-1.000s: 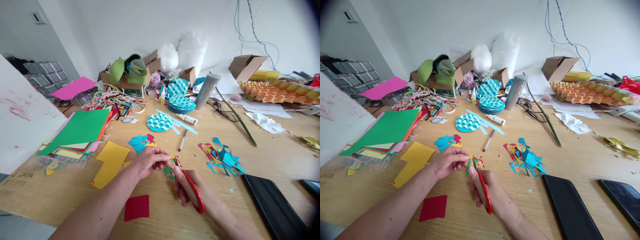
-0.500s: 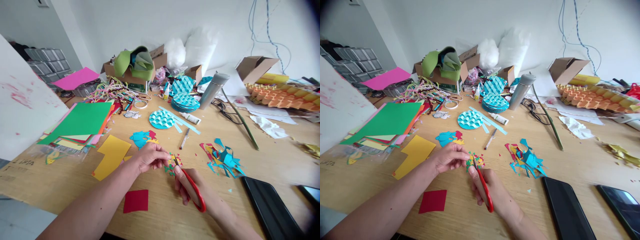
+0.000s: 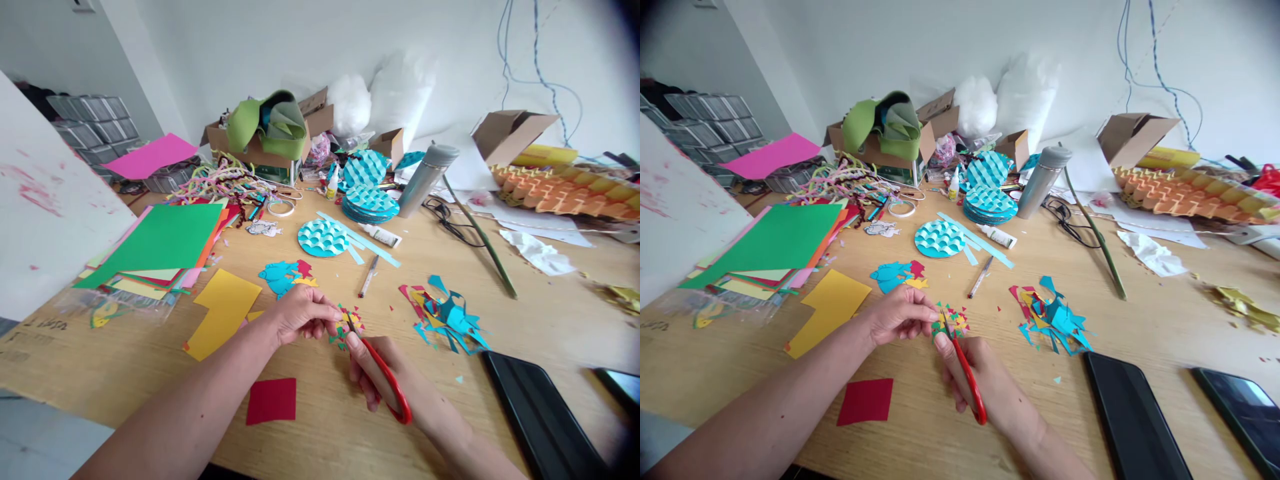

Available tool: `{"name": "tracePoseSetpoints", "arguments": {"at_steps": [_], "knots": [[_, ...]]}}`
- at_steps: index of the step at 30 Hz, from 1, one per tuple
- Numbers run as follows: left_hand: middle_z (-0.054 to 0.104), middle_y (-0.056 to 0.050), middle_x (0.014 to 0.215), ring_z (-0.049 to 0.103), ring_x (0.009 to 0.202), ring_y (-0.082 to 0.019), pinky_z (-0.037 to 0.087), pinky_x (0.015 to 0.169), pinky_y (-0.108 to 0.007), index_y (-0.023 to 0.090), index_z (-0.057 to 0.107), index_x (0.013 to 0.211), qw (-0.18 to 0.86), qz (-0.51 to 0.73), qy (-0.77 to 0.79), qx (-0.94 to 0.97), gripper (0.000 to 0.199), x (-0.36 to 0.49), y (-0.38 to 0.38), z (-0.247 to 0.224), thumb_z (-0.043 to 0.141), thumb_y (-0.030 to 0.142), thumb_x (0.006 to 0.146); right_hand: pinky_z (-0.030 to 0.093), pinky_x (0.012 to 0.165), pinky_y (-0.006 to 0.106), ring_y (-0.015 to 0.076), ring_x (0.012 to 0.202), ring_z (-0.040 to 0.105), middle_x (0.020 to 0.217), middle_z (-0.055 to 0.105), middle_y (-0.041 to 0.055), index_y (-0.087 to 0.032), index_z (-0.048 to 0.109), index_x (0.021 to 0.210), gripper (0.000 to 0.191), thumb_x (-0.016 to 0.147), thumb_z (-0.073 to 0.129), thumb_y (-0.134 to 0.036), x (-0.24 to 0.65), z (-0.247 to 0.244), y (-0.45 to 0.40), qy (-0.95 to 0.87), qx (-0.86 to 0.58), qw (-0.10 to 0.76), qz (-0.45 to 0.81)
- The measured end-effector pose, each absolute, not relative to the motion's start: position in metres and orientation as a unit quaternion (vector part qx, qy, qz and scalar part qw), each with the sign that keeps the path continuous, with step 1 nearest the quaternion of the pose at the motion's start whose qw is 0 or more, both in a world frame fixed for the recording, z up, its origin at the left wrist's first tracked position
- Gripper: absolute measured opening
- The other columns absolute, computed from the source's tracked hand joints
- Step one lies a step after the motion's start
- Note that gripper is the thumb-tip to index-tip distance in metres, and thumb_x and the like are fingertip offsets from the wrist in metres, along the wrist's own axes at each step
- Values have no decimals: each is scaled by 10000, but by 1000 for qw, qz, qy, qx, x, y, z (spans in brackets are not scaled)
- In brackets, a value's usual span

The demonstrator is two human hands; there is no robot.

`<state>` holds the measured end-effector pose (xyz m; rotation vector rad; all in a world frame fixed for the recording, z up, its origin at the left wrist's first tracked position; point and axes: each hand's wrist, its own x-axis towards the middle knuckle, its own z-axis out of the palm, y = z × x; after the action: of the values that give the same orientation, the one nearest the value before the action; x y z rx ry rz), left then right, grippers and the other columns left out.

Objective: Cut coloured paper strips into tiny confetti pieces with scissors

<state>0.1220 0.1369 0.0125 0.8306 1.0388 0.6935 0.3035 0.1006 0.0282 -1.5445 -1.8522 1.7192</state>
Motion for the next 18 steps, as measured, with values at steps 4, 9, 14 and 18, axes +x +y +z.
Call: {"name": "tracePoseSetpoints", "arguments": {"at_steps": [4, 9, 14, 18], "knots": [[628, -13, 497, 436, 322, -42, 217, 319, -164, 126, 656, 637, 725, 312, 478, 385, 175, 121, 136, 13, 713, 281, 581, 324, 376, 171, 74, 357, 468, 426, 491, -18, -157, 515, 587, 664, 795, 330, -760, 303, 28, 101, -630, -510, 94, 578], [627, -14, 500, 431, 325, -41, 221, 329, -167, 126, 663, 637, 725, 309, 480, 384, 189, 122, 136, 12, 721, 293, 570, 331, 395, 182, 80, 362, 468, 411, 496, -10, -157, 526, 592, 674, 811, 304, -754, 303, 28, 101, -635, -511, 88, 572], [627, -12, 499, 426, 322, -38, 221, 327, -165, 127, 664, 637, 723, 307, 479, 393, 184, 122, 136, 13, 718, 293, 577, 356, 415, 193, 87, 379, 487, 425, 521, -2, -158, 538, 600, 675, 828, 285, -741, 305, 29, 100, -641, -507, 84, 570], [628, -13, 502, 427, 328, -38, 236, 334, -166, 126, 670, 641, 725, 307, 476, 392, 189, 122, 136, 13, 724, 295, 579, 352, 402, 185, 88, 382, 502, 436, 518, -11, -160, 531, 612, 650, 829, 307, -731, 304, 28, 99, -637, -506, 90, 574]]}}
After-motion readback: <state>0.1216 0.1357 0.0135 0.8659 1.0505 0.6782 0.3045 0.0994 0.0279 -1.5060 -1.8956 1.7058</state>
